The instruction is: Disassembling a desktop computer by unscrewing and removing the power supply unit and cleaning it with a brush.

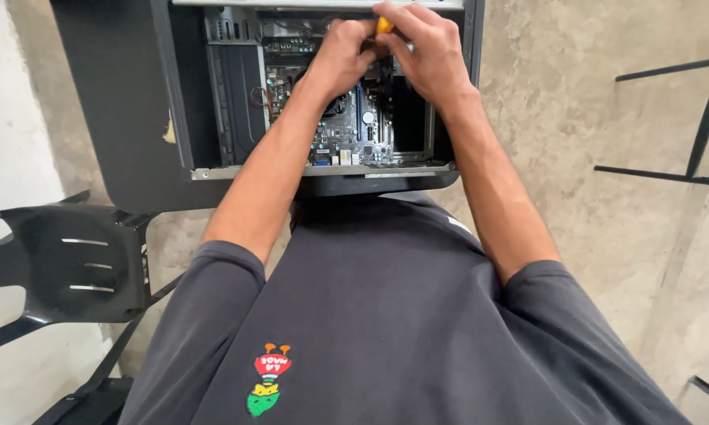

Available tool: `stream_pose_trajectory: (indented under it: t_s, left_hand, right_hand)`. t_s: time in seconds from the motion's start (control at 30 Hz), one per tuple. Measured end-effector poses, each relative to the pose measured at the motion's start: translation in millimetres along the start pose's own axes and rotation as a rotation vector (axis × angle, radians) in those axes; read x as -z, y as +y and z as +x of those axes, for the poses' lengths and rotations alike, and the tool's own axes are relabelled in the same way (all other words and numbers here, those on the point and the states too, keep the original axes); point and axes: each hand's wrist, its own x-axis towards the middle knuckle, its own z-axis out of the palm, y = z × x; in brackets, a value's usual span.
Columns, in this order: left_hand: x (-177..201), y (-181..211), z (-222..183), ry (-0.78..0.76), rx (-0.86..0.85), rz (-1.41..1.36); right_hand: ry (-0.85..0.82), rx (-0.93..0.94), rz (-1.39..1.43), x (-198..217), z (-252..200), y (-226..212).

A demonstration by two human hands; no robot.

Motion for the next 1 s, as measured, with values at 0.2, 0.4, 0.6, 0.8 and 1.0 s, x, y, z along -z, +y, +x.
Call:
stream_pose_trajectory:
  t_s: [0.2,0.4,0.6,0.8,1.0]
  left_hand:
    - [-4.8,12.3,-2.0,0.009,-0.053,-0.125]
    - [-8.8,7.9,0.6,-0.045,-0.066,-0.087]
    - [-7.0,14.3,-1.0,-0.073,0.020,-0.100]
    - [-10.8,4.7,-0.2,-0.036,-0.024,-0.039]
    - [-15.7,-1.0,1.2,-0.040,0.007,0.008]
  right_hand:
    - [0.024,-0.015,-0.007,5.3,-4.5,-0.9]
    - [-0.015,-0.065,-0.019,6.8,-5.3,-1.5]
    - [-0.031,-0.054,0.002,8.1,-3.6,-2.9]
    - [-0.004,-0.045,-0.029,4.1,-7.1,2.9]
    - [-0.028,-0.084,-0.071,7.5,-4.6,-0.1]
